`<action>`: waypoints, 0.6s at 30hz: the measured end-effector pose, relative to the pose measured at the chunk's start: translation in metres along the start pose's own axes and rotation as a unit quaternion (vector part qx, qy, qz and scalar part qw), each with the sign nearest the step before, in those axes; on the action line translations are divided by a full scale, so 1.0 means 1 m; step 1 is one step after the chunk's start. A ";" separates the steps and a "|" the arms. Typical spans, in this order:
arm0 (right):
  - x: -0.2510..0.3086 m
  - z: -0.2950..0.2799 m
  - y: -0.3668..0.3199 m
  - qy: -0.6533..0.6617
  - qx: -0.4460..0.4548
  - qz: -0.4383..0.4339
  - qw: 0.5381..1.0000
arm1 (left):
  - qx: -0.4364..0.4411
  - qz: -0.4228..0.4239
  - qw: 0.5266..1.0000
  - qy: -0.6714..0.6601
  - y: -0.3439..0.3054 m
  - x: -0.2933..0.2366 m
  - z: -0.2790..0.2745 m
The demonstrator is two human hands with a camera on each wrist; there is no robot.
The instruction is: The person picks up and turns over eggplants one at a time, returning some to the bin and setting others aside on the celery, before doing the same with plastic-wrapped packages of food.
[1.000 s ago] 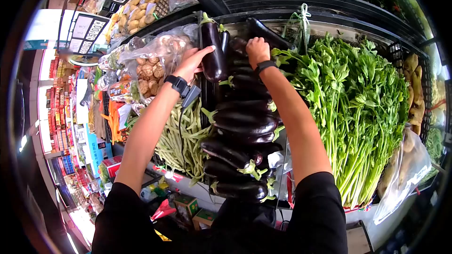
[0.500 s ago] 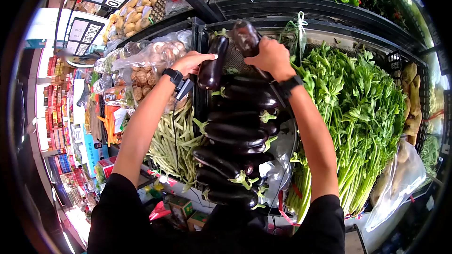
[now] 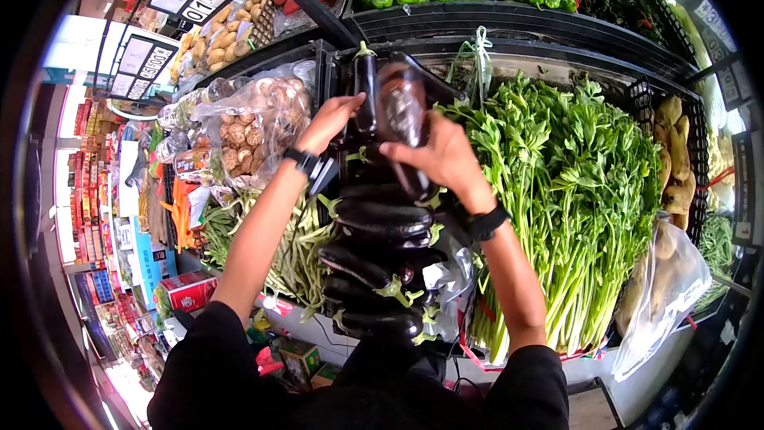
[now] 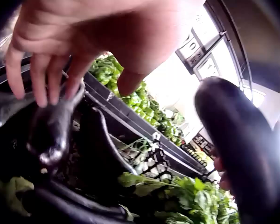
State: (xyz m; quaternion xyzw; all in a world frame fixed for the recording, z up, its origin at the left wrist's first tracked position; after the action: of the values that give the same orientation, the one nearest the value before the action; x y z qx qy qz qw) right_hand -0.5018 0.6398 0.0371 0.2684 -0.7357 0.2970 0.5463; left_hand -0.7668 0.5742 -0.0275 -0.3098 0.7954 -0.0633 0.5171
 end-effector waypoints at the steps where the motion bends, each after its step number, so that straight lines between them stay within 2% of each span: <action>1: 0.000 0.010 -0.007 -0.025 0.012 0.022 0.999 | 0.015 -0.004 0.997 -0.073 -0.042 -0.025 0.003; 3: 0.006 0.031 -0.016 -0.047 0.035 0.003 0.998 | 0.116 -0.046 0.949 -0.291 -0.086 -0.024 0.005; 4: 0.002 0.046 -0.016 -0.026 0.031 -0.020 0.999 | 0.105 -0.028 0.951 -0.289 -0.115 -0.040 0.008; 5: 0.018 0.051 -0.021 -0.023 0.042 -0.038 0.998 | 0.133 0.016 0.965 -0.225 -0.139 -0.051 0.008; 7: 0.034 0.069 -0.021 -0.098 0.086 -0.030 0.991 | 0.032 0.057 0.978 -0.197 -0.163 -0.039 0.004; 9: 0.043 0.087 -0.019 -0.153 0.125 -0.143 0.970 | 0.005 0.008 0.923 -0.385 -0.182 -0.028 -0.004; 11: 0.056 0.084 -0.005 -0.148 0.264 -0.109 0.947 | -0.034 0.014 0.903 -0.429 -0.190 -0.005 -0.019; 12: 0.059 0.075 0.011 -0.195 0.277 -0.061 0.939 | -0.044 0.006 0.893 -0.448 -0.193 -0.001 -0.025; 14: 0.049 0.056 0.054 -0.149 0.178 0.009 0.973 | -0.066 -0.036 0.873 -0.481 -0.198 0.021 -0.039; 15: 0.017 0.055 0.097 -0.222 0.104 -0.023 0.969 | -0.076 -0.042 0.869 -0.486 -0.201 0.021 -0.043; 17: -0.043 0.039 0.157 -0.344 -0.069 0.007 0.936 | -0.083 -0.068 0.872 -0.478 -0.204 0.036 -0.048; 18: -0.062 0.035 0.173 -0.411 -0.114 0.060 0.903 | -0.095 -0.080 0.866 -0.484 -0.208 0.035 -0.047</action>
State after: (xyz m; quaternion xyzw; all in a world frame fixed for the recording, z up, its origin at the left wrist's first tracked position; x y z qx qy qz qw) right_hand -0.6323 0.7361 -0.0550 0.2580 -0.9384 0.1065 0.2036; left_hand -0.7285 0.3781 0.0537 -0.4119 0.4198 0.1288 0.7985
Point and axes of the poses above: each hand's wrist, its own y-axis towards the middle knuckle, its own z-axis out of the palm, x = y × z, the point moved 3 cm from there along y, towards the middle knuckle, and after that the axes turned 3 degrees about -y, right-handed, at the moved point
